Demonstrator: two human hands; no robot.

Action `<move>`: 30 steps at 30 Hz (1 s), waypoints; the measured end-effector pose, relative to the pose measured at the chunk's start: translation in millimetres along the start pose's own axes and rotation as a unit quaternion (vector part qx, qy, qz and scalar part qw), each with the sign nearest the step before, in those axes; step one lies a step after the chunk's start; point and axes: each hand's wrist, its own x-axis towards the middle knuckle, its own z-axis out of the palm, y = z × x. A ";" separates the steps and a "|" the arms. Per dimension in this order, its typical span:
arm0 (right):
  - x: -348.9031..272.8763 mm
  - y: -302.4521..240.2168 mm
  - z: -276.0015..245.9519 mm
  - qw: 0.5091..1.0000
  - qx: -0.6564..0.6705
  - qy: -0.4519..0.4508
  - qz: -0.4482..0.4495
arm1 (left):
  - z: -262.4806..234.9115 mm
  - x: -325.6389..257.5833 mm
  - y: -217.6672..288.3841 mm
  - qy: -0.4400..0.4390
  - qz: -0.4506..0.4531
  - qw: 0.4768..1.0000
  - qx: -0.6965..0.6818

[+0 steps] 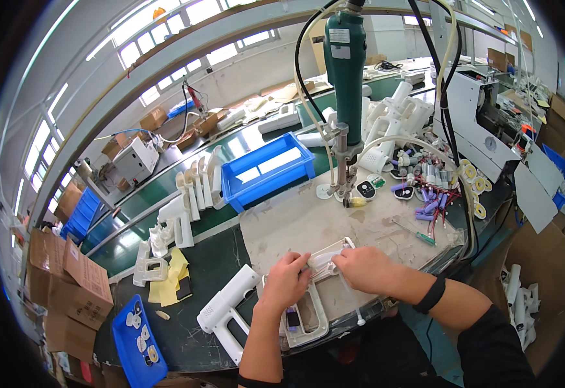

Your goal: Assembling the internal electronic components and outer shell of a handheld plastic device and securing parts with a press machine.

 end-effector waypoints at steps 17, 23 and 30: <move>-21.1 1.8 -5.3 0.987 -0.071 0.129 -0.061 | -12.1 -32.7 19.2 0.115 -0.021 0.992 0.040; -90.1 9.3 -2.7 0.925 0.177 0.286 0.179 | 16.3 -92.8 11.0 0.146 -0.165 0.973 0.066; -116.2 21.3 36.1 0.906 0.221 0.301 0.198 | 19.4 -77.1 27.5 0.127 -0.227 0.965 0.015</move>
